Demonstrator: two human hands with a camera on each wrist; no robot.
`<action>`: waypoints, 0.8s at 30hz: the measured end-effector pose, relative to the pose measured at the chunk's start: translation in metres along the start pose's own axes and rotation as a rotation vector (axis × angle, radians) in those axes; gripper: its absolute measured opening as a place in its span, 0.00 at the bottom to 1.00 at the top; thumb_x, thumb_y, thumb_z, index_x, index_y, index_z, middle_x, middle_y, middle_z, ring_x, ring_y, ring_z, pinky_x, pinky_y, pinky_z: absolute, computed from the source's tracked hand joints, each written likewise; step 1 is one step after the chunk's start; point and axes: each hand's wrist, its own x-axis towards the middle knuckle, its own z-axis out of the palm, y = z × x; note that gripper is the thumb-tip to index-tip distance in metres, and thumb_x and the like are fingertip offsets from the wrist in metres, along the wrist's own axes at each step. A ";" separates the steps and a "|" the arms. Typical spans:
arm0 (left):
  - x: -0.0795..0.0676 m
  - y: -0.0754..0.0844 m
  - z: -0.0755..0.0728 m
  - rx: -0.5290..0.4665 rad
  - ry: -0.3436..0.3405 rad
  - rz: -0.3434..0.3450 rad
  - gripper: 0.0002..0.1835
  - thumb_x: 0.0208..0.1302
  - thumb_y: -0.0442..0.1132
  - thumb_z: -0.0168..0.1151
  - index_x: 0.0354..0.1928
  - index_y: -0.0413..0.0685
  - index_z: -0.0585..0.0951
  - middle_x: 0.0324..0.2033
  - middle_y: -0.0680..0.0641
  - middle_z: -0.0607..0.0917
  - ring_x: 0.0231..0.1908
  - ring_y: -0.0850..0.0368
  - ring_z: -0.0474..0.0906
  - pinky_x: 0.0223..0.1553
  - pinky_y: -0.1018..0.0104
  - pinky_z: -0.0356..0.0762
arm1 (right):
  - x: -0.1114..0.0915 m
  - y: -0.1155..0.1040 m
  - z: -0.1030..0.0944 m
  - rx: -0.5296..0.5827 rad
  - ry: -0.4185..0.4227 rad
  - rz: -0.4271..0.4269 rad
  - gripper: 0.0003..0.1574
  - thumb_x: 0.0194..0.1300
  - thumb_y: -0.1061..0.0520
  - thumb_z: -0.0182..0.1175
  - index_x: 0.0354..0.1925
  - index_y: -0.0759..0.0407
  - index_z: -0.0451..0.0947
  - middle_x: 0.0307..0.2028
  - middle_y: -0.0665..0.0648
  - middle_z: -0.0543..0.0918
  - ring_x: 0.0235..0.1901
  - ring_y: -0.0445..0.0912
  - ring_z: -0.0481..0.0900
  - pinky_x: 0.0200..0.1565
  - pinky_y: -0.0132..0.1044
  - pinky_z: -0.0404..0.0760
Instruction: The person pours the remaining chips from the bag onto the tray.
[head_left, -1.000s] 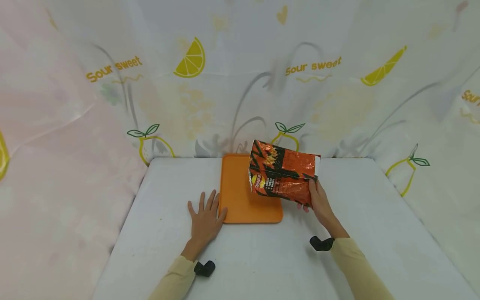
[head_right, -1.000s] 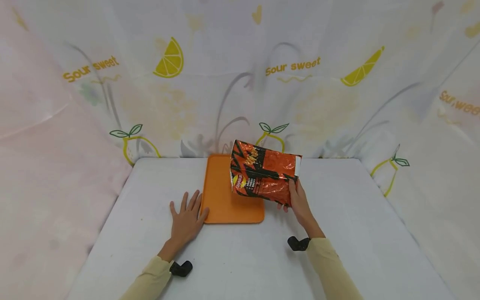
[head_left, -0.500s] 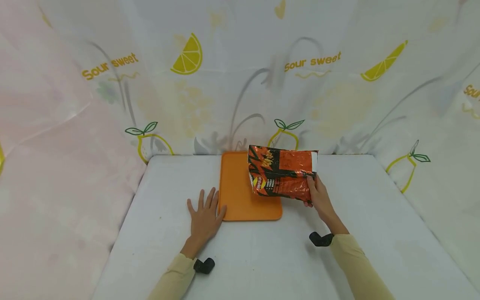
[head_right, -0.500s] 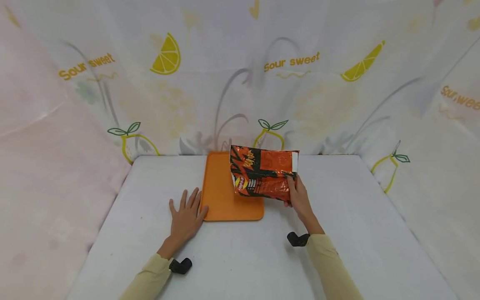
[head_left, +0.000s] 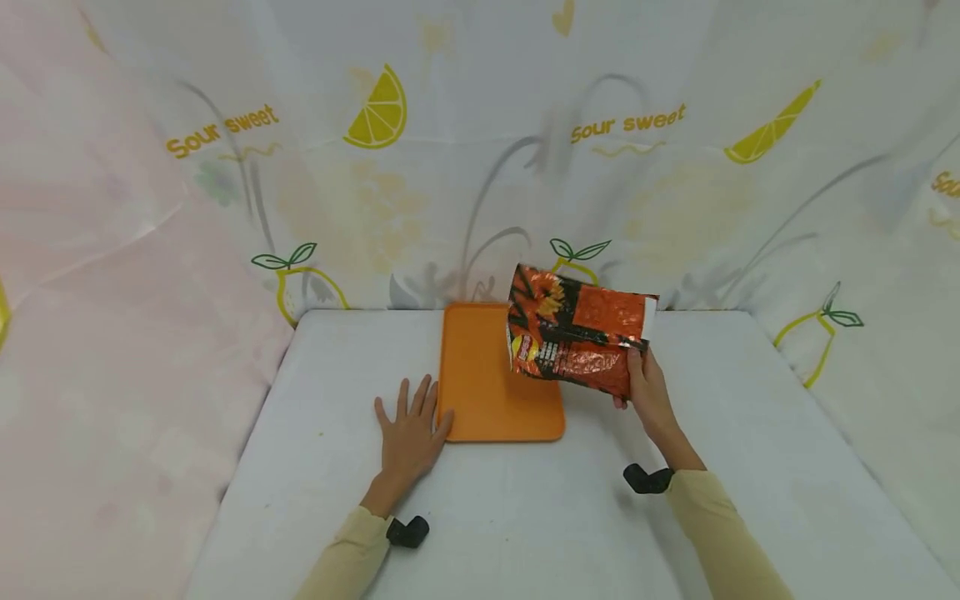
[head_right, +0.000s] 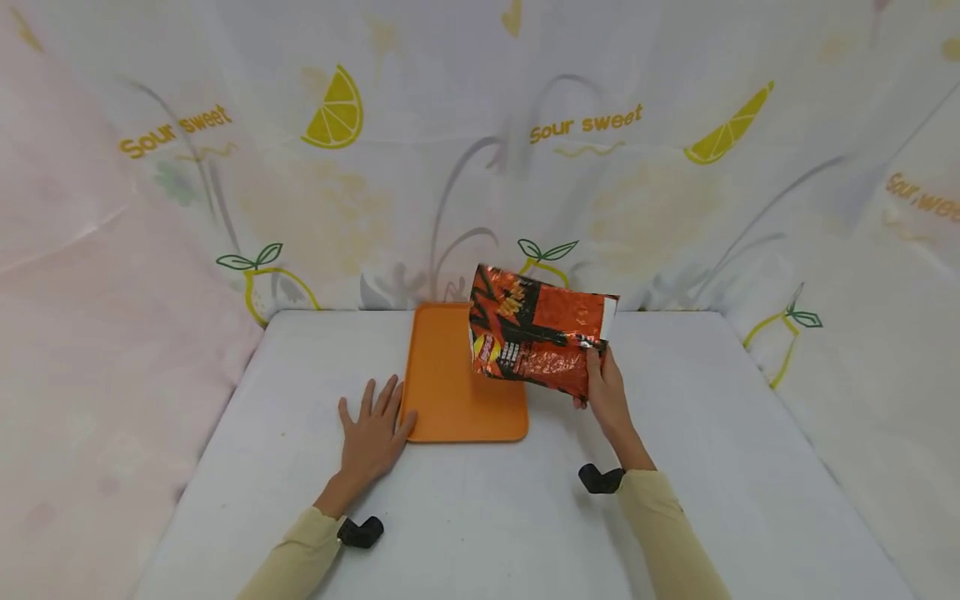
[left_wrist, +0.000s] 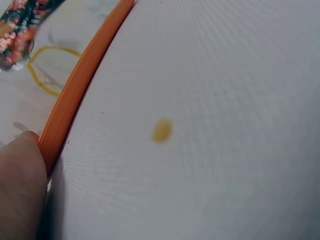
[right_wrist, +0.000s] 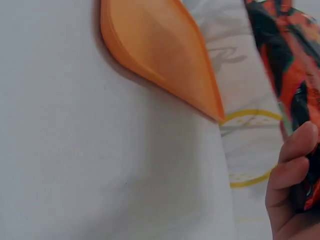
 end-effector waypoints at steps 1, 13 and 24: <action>0.000 0.000 0.000 -0.001 -0.004 -0.001 0.35 0.77 0.60 0.48 0.78 0.50 0.65 0.80 0.48 0.62 0.82 0.38 0.48 0.74 0.23 0.34 | 0.000 0.000 0.000 -0.011 -0.008 -0.005 0.33 0.83 0.38 0.32 0.71 0.58 0.55 0.25 0.48 0.76 0.14 0.40 0.74 0.20 0.37 0.77; -0.001 0.001 -0.003 0.005 -0.047 -0.010 0.36 0.78 0.61 0.45 0.80 0.51 0.62 0.81 0.49 0.60 0.83 0.39 0.46 0.75 0.24 0.32 | -0.002 0.003 0.001 0.025 0.003 -0.027 0.31 0.83 0.37 0.33 0.71 0.54 0.55 0.29 0.49 0.76 0.16 0.40 0.75 0.21 0.37 0.79; 0.000 0.000 -0.002 0.004 -0.033 -0.009 0.36 0.77 0.61 0.46 0.79 0.51 0.63 0.81 0.49 0.59 0.83 0.39 0.45 0.75 0.24 0.32 | -0.001 0.006 0.005 0.003 0.053 -0.054 0.28 0.85 0.43 0.31 0.71 0.55 0.55 0.30 0.49 0.76 0.16 0.40 0.77 0.24 0.40 0.82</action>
